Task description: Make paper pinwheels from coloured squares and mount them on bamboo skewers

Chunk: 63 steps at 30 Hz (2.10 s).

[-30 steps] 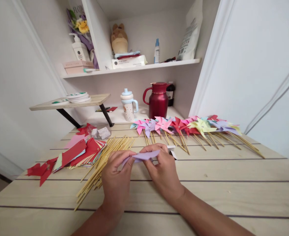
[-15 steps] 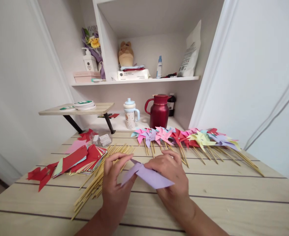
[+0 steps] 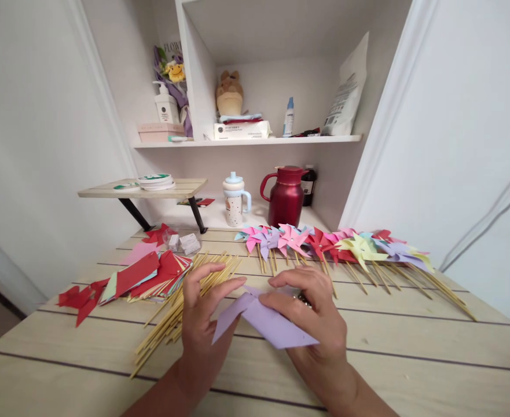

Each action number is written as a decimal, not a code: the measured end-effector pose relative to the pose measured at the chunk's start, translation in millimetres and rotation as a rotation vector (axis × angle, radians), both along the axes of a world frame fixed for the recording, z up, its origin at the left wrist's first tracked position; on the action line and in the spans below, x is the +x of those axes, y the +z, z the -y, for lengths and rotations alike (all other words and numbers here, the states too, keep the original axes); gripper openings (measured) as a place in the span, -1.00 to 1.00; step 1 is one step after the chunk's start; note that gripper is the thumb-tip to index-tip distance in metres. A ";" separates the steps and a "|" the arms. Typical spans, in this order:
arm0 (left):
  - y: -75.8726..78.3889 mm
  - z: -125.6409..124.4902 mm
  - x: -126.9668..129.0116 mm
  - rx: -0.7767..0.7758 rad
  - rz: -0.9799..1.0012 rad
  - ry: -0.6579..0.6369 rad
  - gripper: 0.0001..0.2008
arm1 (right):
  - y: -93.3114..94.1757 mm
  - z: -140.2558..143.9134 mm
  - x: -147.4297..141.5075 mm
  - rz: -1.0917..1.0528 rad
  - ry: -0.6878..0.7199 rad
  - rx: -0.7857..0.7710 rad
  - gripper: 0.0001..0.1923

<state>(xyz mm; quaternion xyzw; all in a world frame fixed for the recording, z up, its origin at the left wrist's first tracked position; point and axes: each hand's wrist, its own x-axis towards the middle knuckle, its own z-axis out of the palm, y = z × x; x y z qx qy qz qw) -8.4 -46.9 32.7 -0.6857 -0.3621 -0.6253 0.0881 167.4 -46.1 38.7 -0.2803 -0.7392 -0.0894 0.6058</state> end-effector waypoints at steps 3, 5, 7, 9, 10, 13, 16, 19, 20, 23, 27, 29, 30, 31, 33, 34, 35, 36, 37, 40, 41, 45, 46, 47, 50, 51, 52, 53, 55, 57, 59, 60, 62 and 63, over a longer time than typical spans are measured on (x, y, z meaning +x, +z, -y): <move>4.2 3.3 -1.1 0.012 -0.034 -0.016 -0.72 | 0.5 0.5 -0.8 0.004 0.002 -0.011 -0.67; 6.4 4.6 -1.1 0.025 -0.048 -0.020 -0.75 | 0.8 0.6 -0.4 0.021 0.007 -0.035 -0.68; 7.7 5.0 -0.7 0.028 -0.052 -0.023 -0.78 | 1.2 0.7 0.4 0.029 0.008 -0.053 -0.70; 7.8 4.8 -0.3 0.037 -0.047 -0.033 -0.79 | 1.7 0.8 1.1 0.036 0.010 -0.054 -0.70; 7.6 4.5 -0.2 0.042 -0.044 -0.043 -0.79 | 2.1 0.8 1.4 0.041 0.012 -0.052 -0.70; 6.3 3.3 -0.8 0.049 -0.042 -0.085 -0.76 | 3.5 0.6 0.7 0.067 0.033 -0.074 -0.71; 5.2 1.2 -1.6 0.007 -0.054 -0.128 -0.76 | 5.7 0.1 -2.1 0.055 0.071 -0.158 -0.78; 4.0 -2.0 -0.4 -0.127 -0.032 -0.159 -0.80 | 6.6 -0.9 -4.9 0.015 0.111 -0.286 -0.86; 3.4 -3.1 0.7 -0.202 -0.006 -0.168 -0.82 | 6.0 -1.3 -5.5 0.000 0.120 -0.343 -0.89; 1.0 -6.0 4.9 -0.413 0.138 -0.205 -0.87 | 1.9 -3.3 -6.3 -0.057 0.116 -0.548 -0.98; 0.6 -7.4 7.7 -0.533 0.315 -0.221 -0.92 | -5.4 -7.3 -6.5 -0.118 0.089 -0.636 -0.83; 1.8 -7.6 7.2 -0.557 0.368 -0.218 -0.93 | -7.6 -9.4 -6.2 -0.142 0.091 -0.624 -0.74; 2.4 -7.8 6.7 -0.569 0.390 -0.220 -0.93 | -8.1 -10.4 -6.0 -0.147 0.095 -0.630 -0.70; 2.8 -8.1 6.2 -0.583 0.411 -0.225 -0.93 | -8.3 -11.2 -5.6 -0.150 0.098 -0.643 -0.67; 2.9 -8.7 5.3 -0.624 0.454 -0.237 -0.94 | -8.1 -12.3 -5.0 -0.146 0.108 -0.684 -0.63; 2.6 -9.0 5.0 -0.649 0.475 -0.245 -0.93 | -8.0 -12.7 -4.7 -0.149 0.116 -0.708 -0.61; 2.3 -9.2 4.8 -0.674 0.494 -0.253 -0.92 | -8.0 -13.0 -4.6 -0.157 0.127 -0.732 -0.60; 2.0 -9.4 4.8 -0.699 0.510 -0.263 -0.91 | -8.1 -13.2 -4.6 -0.168 0.140 -0.757 -0.59; 1.8 -9.4 4.8 -0.721 0.524 -0.275 -0.91 | -8.4 -13.3 -4.8 -0.180 0.156 -0.780 -0.58; 1.9 -9.6 5.4 -0.731 0.527 -0.307 -0.90 | -9.8 -13.5 -5.5 -0.212 0.198 -0.808 -0.55; 2.0 -9.7 5.6 -0.716 0.510 -0.311 -0.91 | -10.2 -13.4 -5.6 -0.219 0.208 -0.801 -0.54; 1.3 -9.4 4.9 -0.581 0.374 -0.273 -0.96 | -9.3 -11.6 -4.5 -0.187 0.205 -0.742 -0.54; 0.8 -8.8 4.3 -0.522 0.319 -0.245 -0.95 | -8.4 -10.9 -3.8 -0.165 0.198 -0.719 -0.57; 0.3 -7.9 3.5 -0.446 0.255 -0.211 -0.92 | -7.3 -10.2 -3.1 -0.144 0.195 -0.686 -0.61; -0.3 -3.5 1.1 -0.184 0.051 -0.115 -0.80 | -2.7 -8.1 -0.9 -0.091 0.214 -0.527 -0.75; -0.1 -1.9 0.5 -0.113 0.001 -0.095 -0.77 | -0.8 -7.4 -0.5 -0.074 0.220 -0.473 -0.77; 0.3 -0.4 0.2 -0.060 -0.034 -0.083 -0.75 | 1.2 -6.8 -0.2 -0.057 0.224 -0.425 -0.77; 0.8 1.0 0.1 -0.026 -0.055 -0.073 -0.73 | 3.2 -6.3 -0.2 -0.042 0.226 -0.382 -0.76; 1.7 2.8 0.5 0.006 -0.074 -0.058 -0.73 | 6.9 -5.7 -0.4 -0.018 0.232 -0.304 -0.74; 2.2 3.6 1.1 0.023 -0.077 -0.048 -0.75 | 9.8 -5.6 -0.8 0.006 0.240 -0.236 -0.74; 2.6 4.0 1.6 0.041 -0.081 -0.046 -0.75 | 11.8 -5.6 -1.0 0.037 0.234 -0.189 -0.75; 2.7 4.3 1.7 0.051 -0.083 -0.045 -0.74 | 12.5 -5.6 -1.0 0.053 0.226 -0.173 -0.75; 3.1 5.0 1.8 0.064 -0.092 -0.038 -0.72 | 13.2 -5.6 -0.7 0.082 0.214 -0.148 -0.75; 3.4 5.6 1.7 0.066 -0.097 -0.032 -0.72 | 13.4 -5.6 -0.4 0.094 0.212 -0.138 -0.75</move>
